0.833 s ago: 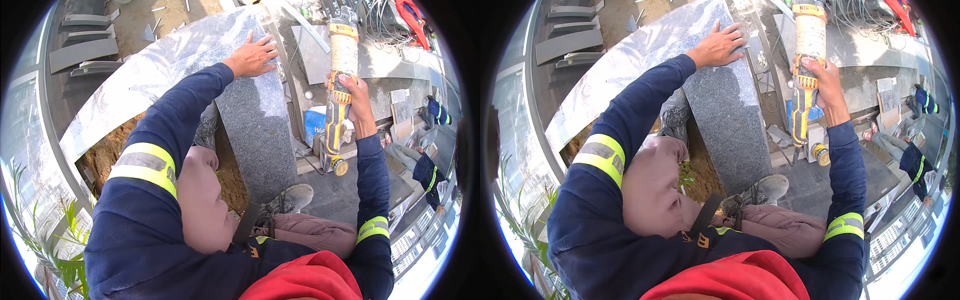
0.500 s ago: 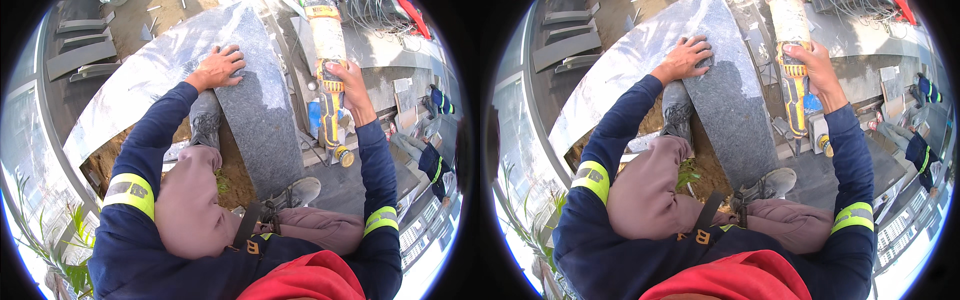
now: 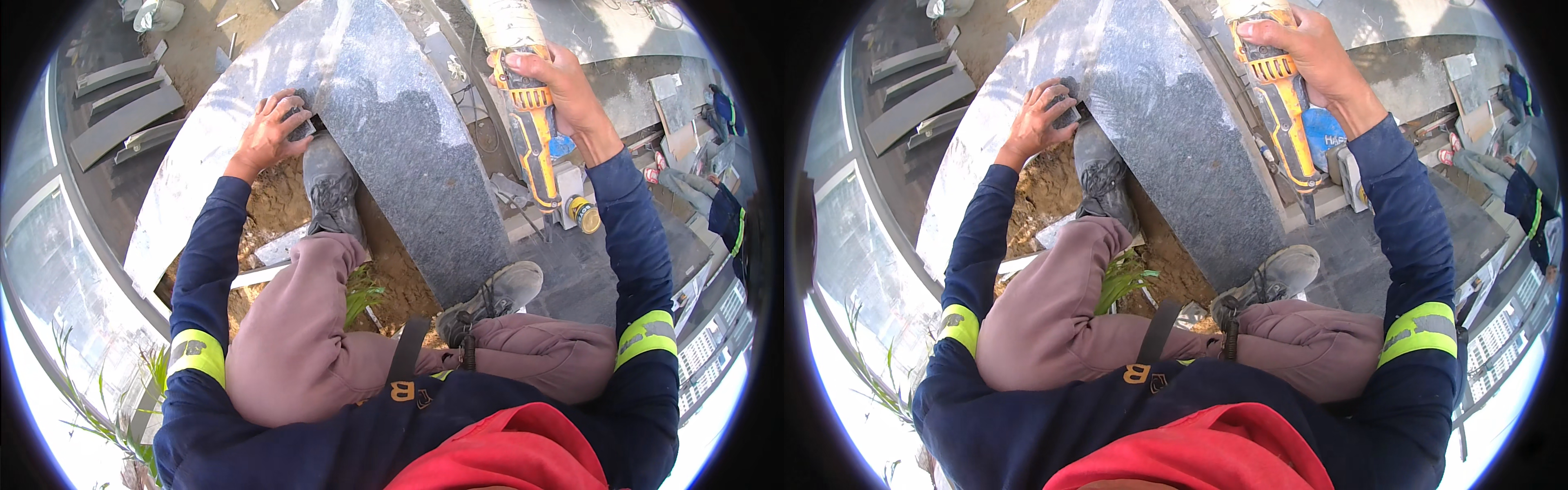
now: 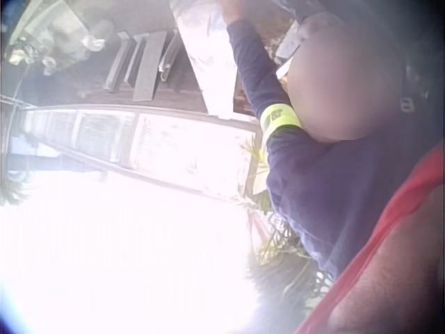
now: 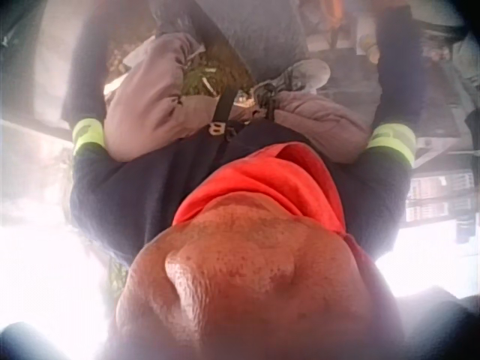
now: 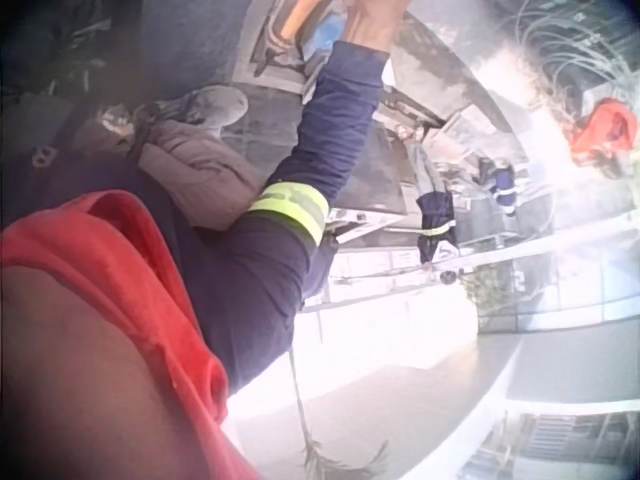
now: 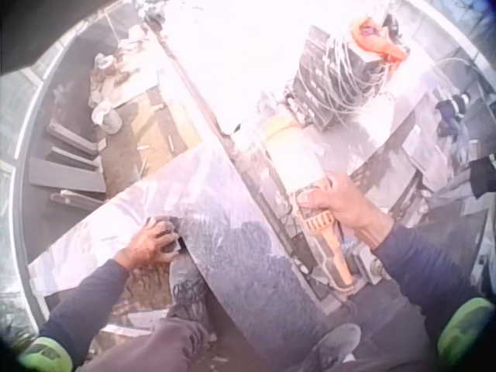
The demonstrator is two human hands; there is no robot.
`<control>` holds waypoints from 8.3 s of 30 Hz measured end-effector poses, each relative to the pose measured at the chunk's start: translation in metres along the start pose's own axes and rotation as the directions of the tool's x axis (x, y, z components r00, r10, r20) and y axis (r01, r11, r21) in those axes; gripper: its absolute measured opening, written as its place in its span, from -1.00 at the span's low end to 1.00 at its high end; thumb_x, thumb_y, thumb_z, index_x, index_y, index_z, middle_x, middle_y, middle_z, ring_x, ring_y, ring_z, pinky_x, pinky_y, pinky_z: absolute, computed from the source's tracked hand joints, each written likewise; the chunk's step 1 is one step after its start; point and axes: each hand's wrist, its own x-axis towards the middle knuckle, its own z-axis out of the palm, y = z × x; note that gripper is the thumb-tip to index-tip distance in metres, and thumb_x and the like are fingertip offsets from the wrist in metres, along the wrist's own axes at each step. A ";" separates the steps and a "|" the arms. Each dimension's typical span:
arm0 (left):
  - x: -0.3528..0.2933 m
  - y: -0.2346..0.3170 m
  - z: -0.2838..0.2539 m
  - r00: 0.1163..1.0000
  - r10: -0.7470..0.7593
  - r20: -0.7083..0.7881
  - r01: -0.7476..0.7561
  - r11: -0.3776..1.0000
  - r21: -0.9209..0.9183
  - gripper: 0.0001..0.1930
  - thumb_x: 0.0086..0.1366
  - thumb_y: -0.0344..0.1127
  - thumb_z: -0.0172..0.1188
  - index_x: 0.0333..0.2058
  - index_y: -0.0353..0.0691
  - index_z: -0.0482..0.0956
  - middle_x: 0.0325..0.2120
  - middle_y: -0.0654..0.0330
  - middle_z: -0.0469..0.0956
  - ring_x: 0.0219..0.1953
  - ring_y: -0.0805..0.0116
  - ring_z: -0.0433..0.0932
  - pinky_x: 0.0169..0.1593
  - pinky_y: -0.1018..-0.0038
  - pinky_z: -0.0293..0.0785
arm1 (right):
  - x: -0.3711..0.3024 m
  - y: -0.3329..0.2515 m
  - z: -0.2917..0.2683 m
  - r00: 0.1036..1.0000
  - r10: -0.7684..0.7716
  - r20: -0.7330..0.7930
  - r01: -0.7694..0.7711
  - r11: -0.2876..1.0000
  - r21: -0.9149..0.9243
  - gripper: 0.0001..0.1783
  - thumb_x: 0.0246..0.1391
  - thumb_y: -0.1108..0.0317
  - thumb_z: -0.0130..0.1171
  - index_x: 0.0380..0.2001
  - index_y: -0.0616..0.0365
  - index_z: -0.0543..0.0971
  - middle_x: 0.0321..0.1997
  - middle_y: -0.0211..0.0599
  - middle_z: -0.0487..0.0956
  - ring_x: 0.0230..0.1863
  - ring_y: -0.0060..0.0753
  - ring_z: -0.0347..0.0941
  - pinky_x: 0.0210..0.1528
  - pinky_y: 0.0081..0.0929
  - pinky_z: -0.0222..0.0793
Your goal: The person positions a curved stone tile on a balcony ledge, uses an angle grinder to cut and smooth the tile, then applies masking tape to secure it. The person also handles a large white panel and a metal bar during the process.
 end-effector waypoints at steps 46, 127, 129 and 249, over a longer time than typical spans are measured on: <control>-0.026 0.023 0.024 0.890 -0.455 -0.014 0.451 0.877 0.168 0.21 -0.07 0.33 0.48 0.43 -0.26 0.16 0.15 -0.10 0.38 0.19 -0.10 0.41 0.28 0.03 0.37 | -0.010 -0.022 0.008 0.996 0.086 0.007 -0.086 0.995 0.049 -0.47 0.13 0.26 0.32 0.05 0.47 0.52 -0.08 -0.04 0.67 -0.18 -0.32 0.67 -0.22 -0.44 0.66; -0.010 0.004 0.020 0.859 -0.512 0.003 0.498 0.836 0.231 0.19 -0.02 0.28 0.48 0.43 -0.29 0.15 0.28 -0.19 0.33 0.31 -0.19 0.32 0.34 0.02 0.35 | -0.008 -0.008 0.022 0.996 0.090 0.015 -0.089 0.994 -0.060 -0.53 0.11 0.25 0.37 -0.02 0.38 0.55 -0.19 -0.16 0.69 -0.28 -0.50 0.65 -0.24 -0.52 0.61; -0.005 -0.002 0.023 0.855 -0.518 -0.019 0.505 0.824 0.255 0.18 -0.02 0.27 0.48 0.44 -0.29 0.15 0.28 -0.18 0.33 0.33 -0.18 0.31 0.34 0.02 0.36 | -0.008 -0.009 0.022 0.995 0.093 0.021 -0.091 0.994 -0.064 -0.54 0.11 0.25 0.36 -0.03 0.37 0.55 -0.21 -0.17 0.69 -0.29 -0.51 0.65 -0.24 -0.53 0.61; -0.026 -0.026 0.035 0.909 -0.404 -0.100 0.417 0.883 0.217 0.06 0.16 0.23 0.41 0.49 -0.05 0.07 0.39 -0.04 0.20 0.41 -0.09 0.21 0.44 0.07 0.25 | -0.030 -0.013 0.024 0.978 0.206 0.008 -0.206 0.978 -0.042 -0.44 0.08 0.26 0.30 0.04 0.48 0.50 -0.10 -0.01 0.67 -0.21 -0.30 0.67 -0.17 -0.40 0.62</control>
